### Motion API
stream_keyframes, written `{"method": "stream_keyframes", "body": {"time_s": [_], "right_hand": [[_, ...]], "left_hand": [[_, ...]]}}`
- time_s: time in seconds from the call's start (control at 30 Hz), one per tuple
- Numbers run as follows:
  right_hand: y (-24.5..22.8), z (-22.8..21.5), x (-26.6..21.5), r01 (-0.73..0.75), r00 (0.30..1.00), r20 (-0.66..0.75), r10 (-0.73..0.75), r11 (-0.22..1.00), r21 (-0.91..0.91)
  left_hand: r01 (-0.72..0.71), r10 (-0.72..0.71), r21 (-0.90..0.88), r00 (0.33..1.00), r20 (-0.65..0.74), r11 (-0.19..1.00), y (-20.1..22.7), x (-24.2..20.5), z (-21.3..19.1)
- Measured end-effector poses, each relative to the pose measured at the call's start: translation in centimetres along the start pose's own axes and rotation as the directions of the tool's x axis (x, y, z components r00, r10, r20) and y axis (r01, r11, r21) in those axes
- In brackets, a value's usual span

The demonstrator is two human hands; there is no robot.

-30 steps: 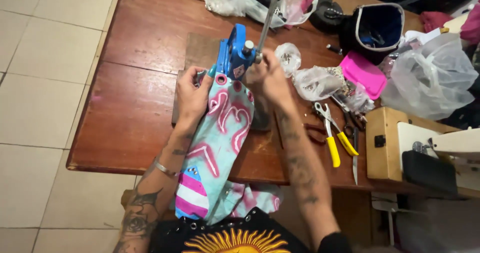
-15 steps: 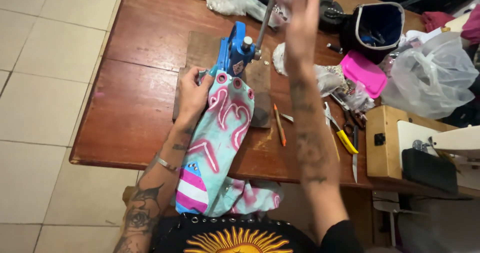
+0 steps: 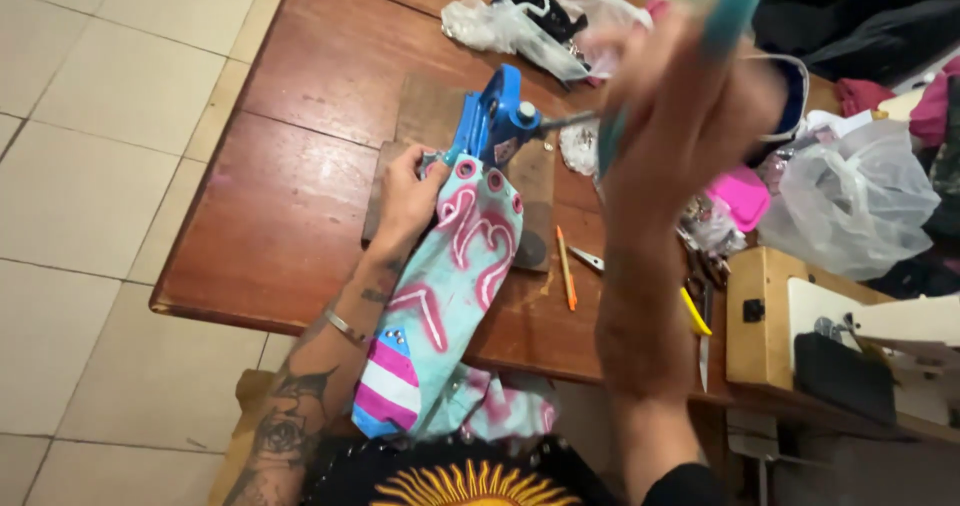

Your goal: Attaching metal grommets to a piece of patterned fabric using a manual press

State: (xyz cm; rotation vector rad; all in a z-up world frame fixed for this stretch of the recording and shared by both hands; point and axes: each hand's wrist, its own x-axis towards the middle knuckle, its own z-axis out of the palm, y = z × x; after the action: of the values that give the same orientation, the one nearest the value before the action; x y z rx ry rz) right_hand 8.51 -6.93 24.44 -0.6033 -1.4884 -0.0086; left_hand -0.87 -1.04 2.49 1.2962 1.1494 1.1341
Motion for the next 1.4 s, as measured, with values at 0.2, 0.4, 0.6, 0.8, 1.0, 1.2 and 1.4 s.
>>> {"method": "stream_keyframes", "body": {"time_s": [0.2,0.4,0.6,0.8,1.0,1.2,1.4], "right_hand": [[-5.1,-0.7,-5.4,0.118,0.98,0.173,-0.102,0.989,-0.089],[-4.8,-1.0,-7.8,0.185,0.972,0.164,-0.166,0.977,-0.109],[-3.8,-0.1,-10.6,0.27,0.963,0.043,-0.267,0.956,-0.117],[-3.3,-0.1,-9.8,0.199,0.978,0.07,-0.195,0.978,-0.06],[12.2,-0.9,-2.0,-0.218,0.976,0.027,0.216,0.97,0.11],[17.5,-4.9,-1.2,-0.587,0.791,0.007,0.612,0.756,0.289],[12.1,-6.4,-12.6,-0.76,0.581,0.014,0.814,0.548,-0.35]], "left_hand": [[0.017,-0.019,-0.055,1.0,-0.023,0.998,-2.0,0.8,0.5],[0.019,-0.02,-0.05,0.999,-0.033,0.999,-1.4,0.4,0.7],[0.041,-0.041,-0.023,0.999,-0.021,0.999,-0.5,0.7,0.5],[0.054,-0.054,-0.007,0.998,-0.018,0.999,-0.7,0.5,0.5],[0.075,-0.075,-0.041,0.997,-0.013,0.996,-1.2,0.6,0.4],[-0.015,0.016,-0.1,1.0,0.008,0.995,0.4,0.4,0.1],[-0.002,0.013,-0.192,0.998,0.058,0.981,2.0,0.0,-0.1]]}}
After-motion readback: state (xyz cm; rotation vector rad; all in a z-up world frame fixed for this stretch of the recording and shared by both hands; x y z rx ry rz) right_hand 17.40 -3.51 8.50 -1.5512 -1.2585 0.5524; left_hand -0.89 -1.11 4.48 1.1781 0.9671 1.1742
